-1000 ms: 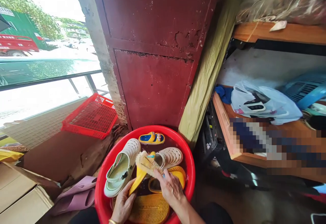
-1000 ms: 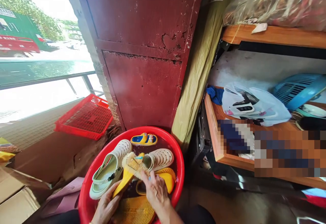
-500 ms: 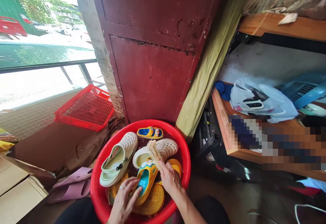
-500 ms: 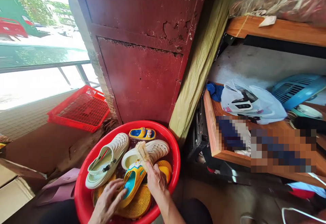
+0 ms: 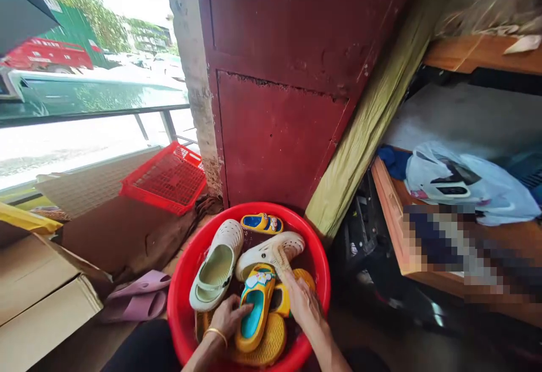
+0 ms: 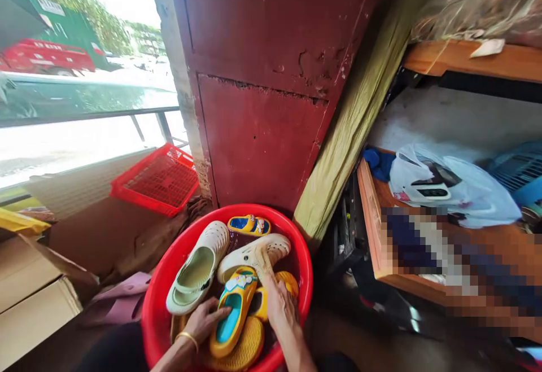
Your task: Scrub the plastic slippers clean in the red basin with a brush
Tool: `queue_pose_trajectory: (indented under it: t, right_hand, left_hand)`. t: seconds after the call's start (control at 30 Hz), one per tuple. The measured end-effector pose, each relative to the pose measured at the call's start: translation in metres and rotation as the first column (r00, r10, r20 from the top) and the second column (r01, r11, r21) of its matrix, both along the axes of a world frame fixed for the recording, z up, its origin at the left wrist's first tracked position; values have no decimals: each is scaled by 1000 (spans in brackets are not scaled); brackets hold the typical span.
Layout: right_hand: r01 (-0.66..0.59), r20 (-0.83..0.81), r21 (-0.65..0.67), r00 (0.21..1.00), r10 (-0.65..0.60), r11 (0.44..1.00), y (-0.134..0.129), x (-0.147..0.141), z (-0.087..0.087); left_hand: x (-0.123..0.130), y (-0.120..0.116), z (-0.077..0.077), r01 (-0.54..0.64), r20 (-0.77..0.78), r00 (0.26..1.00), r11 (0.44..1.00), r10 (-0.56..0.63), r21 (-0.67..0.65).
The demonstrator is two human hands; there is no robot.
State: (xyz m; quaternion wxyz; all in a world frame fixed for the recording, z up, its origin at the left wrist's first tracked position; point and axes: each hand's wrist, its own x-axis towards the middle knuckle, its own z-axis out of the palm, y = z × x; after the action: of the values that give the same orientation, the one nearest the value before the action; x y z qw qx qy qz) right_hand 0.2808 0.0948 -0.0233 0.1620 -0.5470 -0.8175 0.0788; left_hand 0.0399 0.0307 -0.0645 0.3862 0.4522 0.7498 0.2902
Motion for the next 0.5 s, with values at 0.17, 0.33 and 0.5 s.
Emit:
queue_pose_trajectory:
  t: [0.17, 0.33, 0.5]
  right_hand:
    - [-251, -5, -62, 968, 251, 966, -20, -17, 25]
    - [-131, 125, -17, 983, 132, 991, -17, -11, 27]
    - [-171, 131, 24, 977, 166, 985, -30, -12, 32]
  left_hand:
    - [2, -7, 27, -17, -22, 999, 963, 24, 267]
    - [6, -25, 34, 49, -187, 982, 938, 17, 342]
    - [5, -27, 22, 82, -411, 910, 947, 56, 311]
